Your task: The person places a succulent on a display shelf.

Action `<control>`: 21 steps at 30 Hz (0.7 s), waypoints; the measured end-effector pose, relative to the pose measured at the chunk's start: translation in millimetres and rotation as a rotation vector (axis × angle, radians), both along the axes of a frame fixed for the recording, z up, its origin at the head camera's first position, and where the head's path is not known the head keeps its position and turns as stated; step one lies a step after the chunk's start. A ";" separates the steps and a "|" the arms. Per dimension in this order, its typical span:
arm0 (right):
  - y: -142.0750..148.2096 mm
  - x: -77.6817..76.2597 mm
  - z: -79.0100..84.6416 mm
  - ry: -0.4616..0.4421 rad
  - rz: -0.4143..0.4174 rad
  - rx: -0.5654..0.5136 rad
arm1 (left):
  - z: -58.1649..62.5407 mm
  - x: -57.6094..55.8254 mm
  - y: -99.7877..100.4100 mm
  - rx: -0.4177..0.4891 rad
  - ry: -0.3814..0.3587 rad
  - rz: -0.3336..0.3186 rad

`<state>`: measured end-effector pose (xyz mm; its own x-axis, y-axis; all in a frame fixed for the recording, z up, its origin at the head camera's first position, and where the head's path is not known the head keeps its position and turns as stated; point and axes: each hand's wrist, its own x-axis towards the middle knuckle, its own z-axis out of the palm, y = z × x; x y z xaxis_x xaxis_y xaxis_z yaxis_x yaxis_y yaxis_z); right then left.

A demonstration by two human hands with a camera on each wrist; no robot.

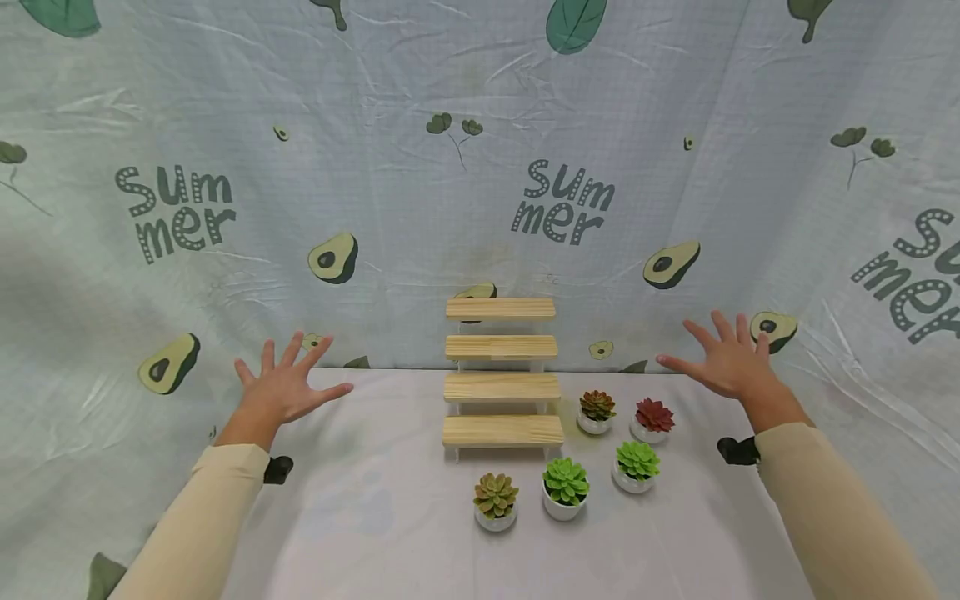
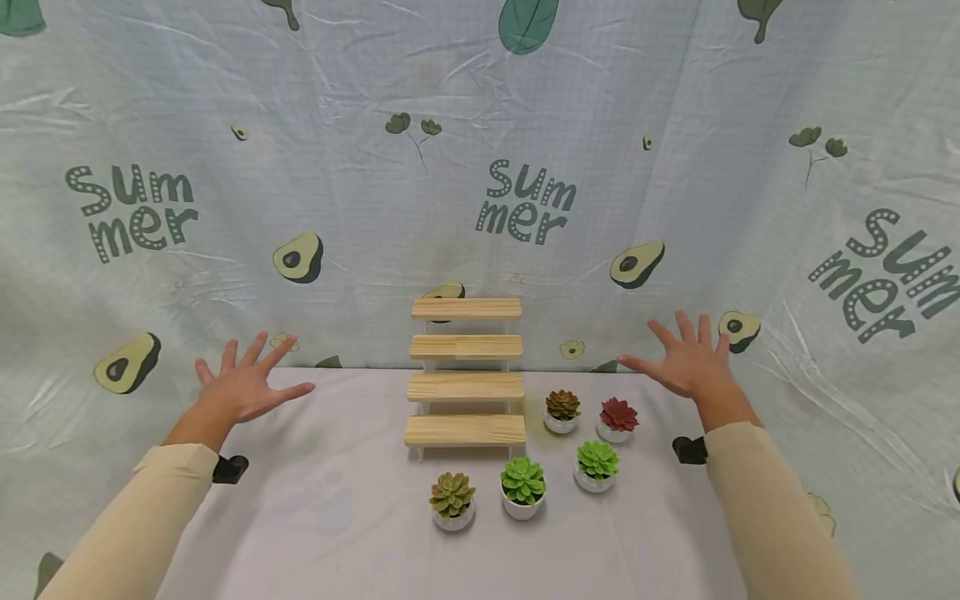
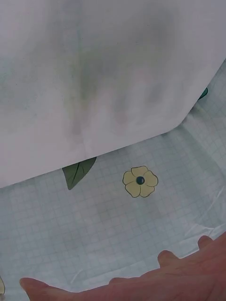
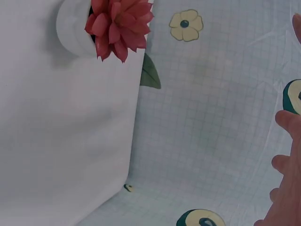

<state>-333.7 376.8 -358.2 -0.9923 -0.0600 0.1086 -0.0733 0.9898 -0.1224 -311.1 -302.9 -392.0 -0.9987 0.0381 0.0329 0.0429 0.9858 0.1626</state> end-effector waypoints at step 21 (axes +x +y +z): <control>-18.9 20.4 -28.1 0.094 0.048 -0.077 | -19.8 9.4 19.5 -0.007 0.033 -0.008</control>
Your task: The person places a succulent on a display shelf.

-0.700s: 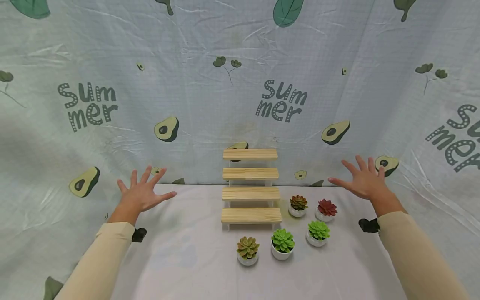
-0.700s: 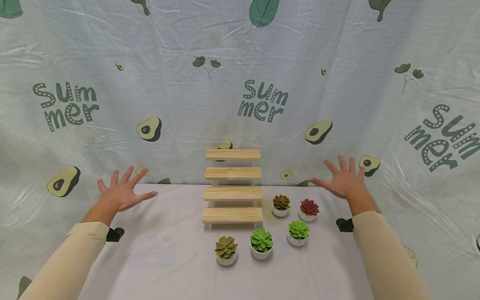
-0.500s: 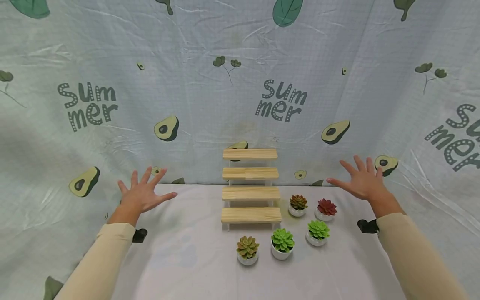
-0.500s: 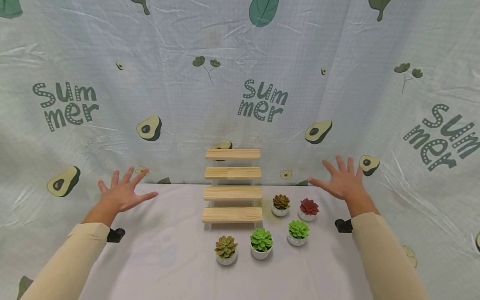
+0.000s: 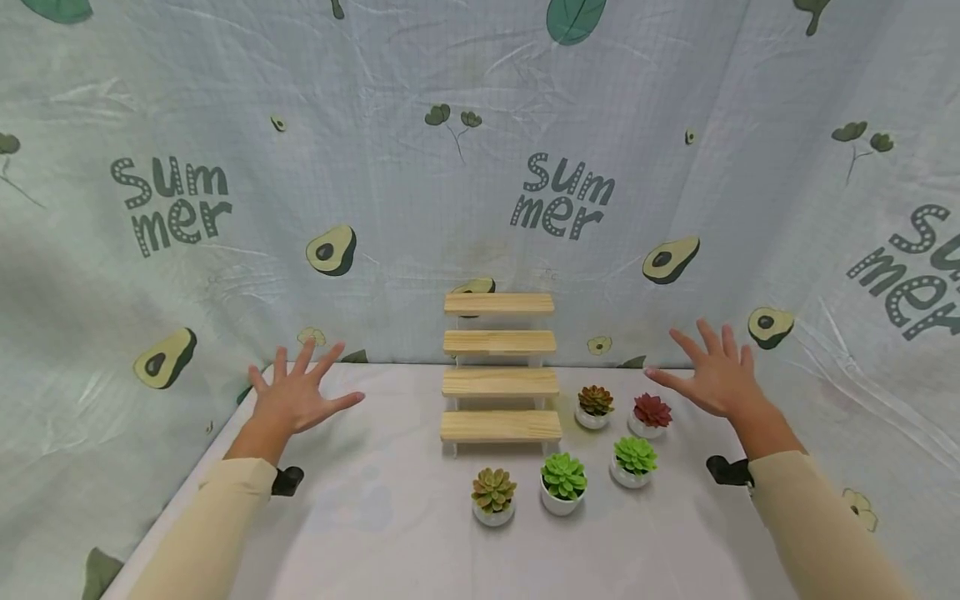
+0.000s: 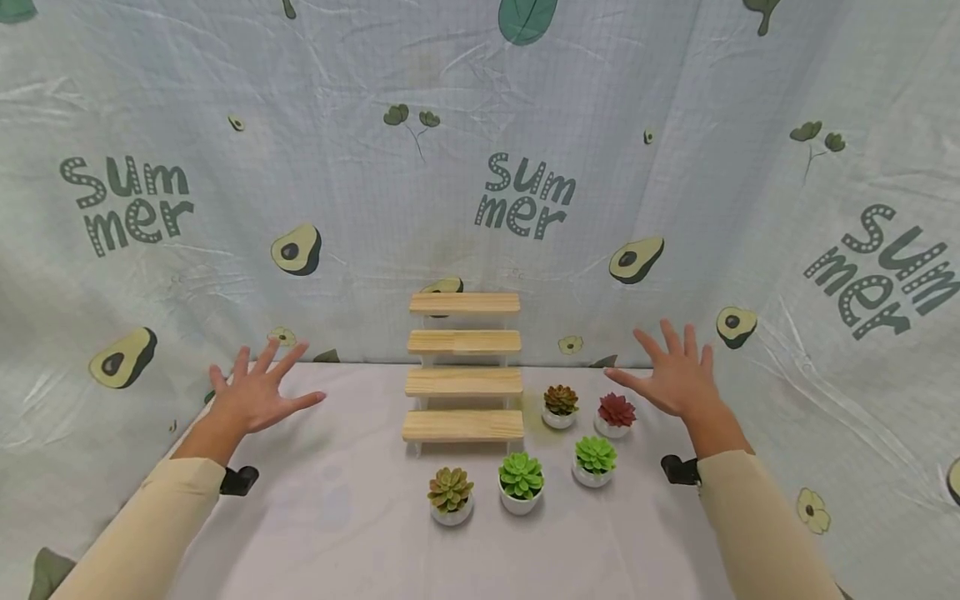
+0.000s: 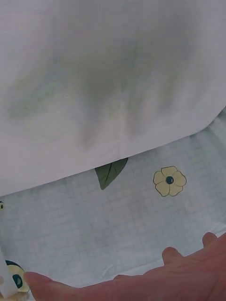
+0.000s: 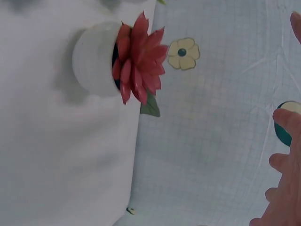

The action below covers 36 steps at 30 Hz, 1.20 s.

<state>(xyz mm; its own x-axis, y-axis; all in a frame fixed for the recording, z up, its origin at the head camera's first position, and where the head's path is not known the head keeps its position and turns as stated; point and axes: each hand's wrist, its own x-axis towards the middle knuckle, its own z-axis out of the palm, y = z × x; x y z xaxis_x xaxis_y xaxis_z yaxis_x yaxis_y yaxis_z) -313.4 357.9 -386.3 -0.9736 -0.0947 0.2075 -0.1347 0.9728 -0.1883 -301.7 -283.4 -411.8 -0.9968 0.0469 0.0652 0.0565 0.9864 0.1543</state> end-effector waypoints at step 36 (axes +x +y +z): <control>-68.2 83.5 -89.2 0.240 0.076 -0.399 | -61.6 43.1 91.7 0.488 0.246 -0.118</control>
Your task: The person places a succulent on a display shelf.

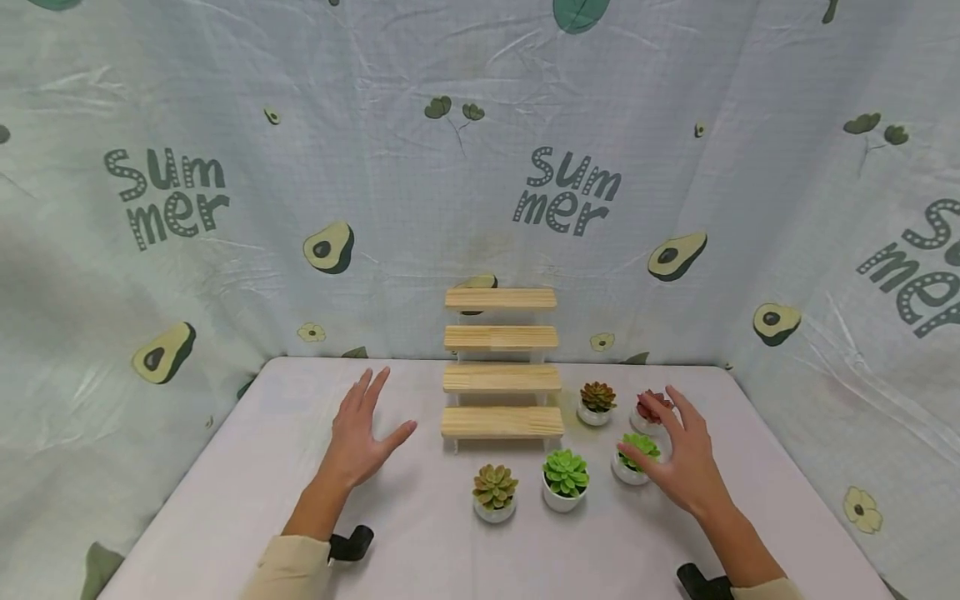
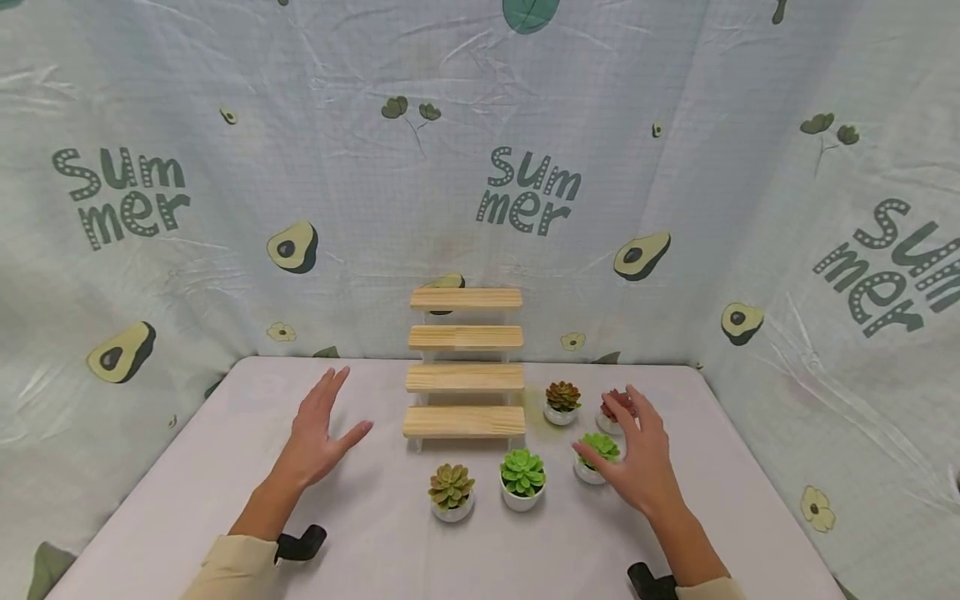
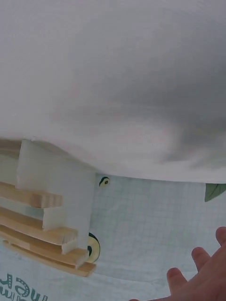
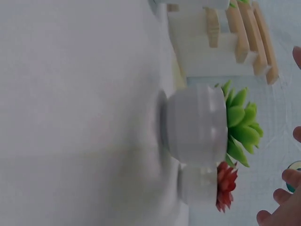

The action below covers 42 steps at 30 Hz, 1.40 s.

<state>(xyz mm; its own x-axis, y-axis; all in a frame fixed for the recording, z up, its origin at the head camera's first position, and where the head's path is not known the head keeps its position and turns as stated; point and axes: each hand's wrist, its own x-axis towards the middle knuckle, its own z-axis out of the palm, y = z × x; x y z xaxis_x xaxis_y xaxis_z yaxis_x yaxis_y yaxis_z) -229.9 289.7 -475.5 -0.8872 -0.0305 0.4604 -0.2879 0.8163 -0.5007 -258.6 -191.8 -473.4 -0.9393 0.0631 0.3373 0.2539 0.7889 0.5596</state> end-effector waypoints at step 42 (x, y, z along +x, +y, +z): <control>-17.3 11.6 -24.5 -0.518 -0.175 -0.361 | -26.4 -26.6 70.7 0.837 -0.428 -0.088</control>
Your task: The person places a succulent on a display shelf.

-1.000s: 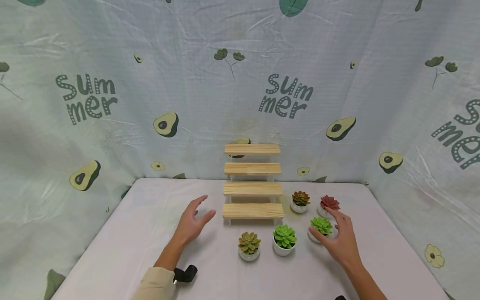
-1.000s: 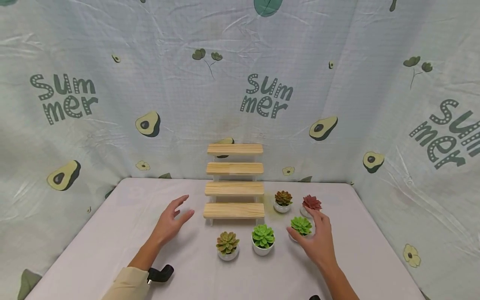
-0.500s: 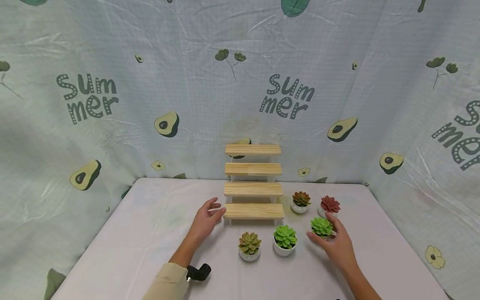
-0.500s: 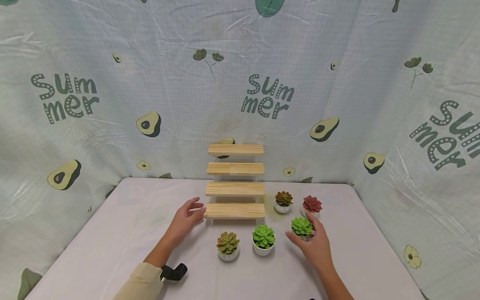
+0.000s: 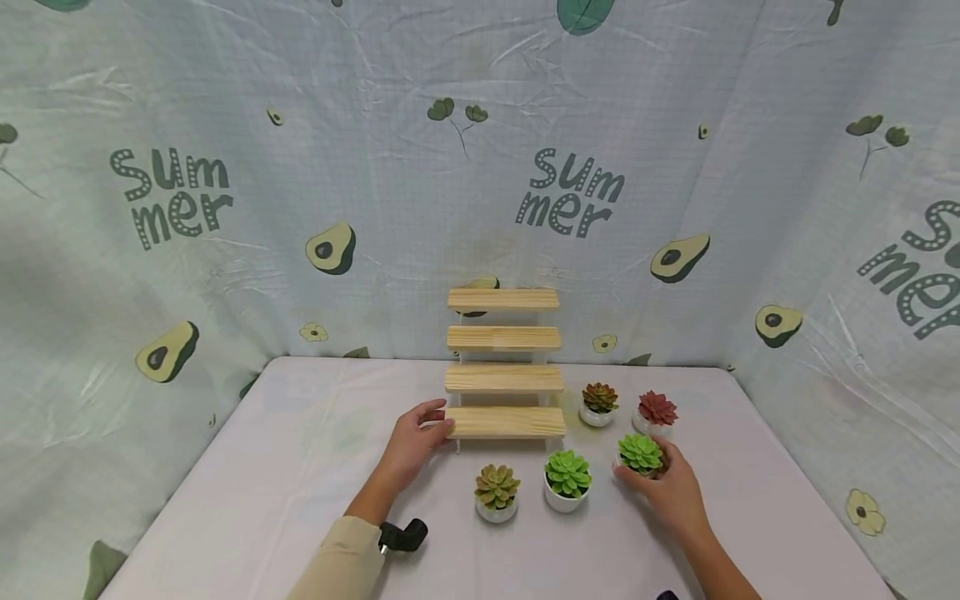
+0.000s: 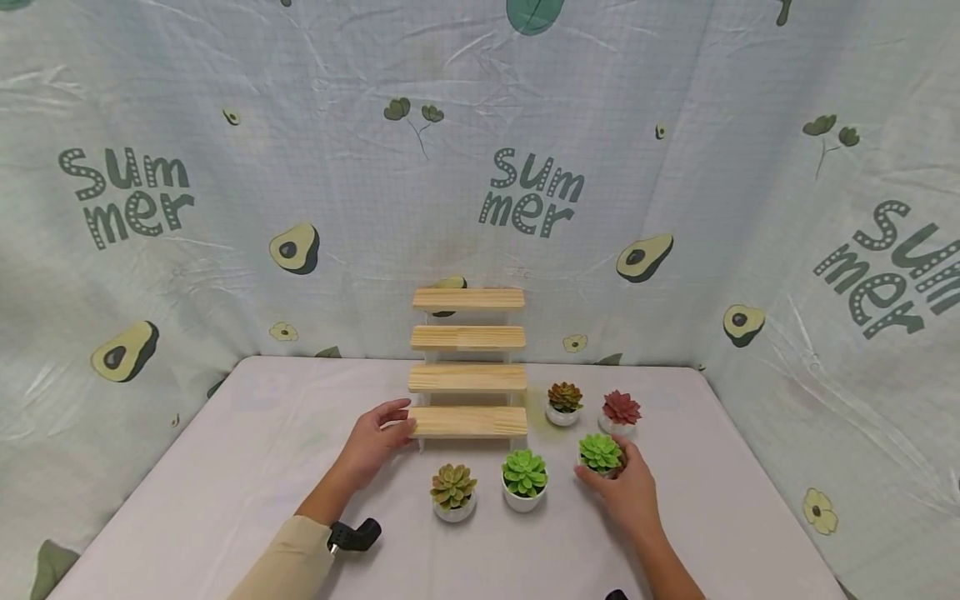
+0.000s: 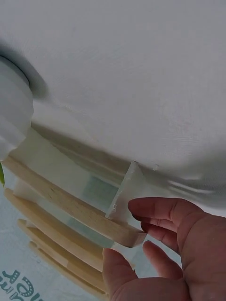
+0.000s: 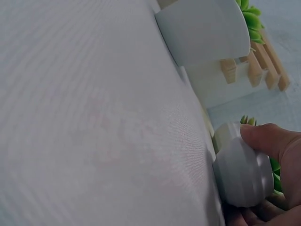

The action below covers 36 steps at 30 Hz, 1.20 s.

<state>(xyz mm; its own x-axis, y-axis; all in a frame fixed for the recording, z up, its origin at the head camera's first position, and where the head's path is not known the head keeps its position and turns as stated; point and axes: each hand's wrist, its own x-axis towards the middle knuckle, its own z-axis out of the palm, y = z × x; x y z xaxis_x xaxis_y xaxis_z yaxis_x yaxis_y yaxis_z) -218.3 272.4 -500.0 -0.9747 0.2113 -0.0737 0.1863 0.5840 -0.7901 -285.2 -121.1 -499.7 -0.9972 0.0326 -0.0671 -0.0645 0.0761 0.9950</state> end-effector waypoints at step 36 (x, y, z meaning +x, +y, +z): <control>4.8 1.7 -0.7 -0.005 0.002 0.058 | -4.1 -9.7 0.3 0.139 -0.078 0.008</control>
<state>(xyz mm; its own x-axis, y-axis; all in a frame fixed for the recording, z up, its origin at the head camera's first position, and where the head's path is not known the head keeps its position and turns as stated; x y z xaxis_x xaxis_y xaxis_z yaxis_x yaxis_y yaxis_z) -216.5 277.2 -500.7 -0.9747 0.2135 -0.0660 0.1888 0.6289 -0.7542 -294.9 -120.8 -503.9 -0.9895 0.0392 -0.1395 -0.1417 -0.0624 0.9879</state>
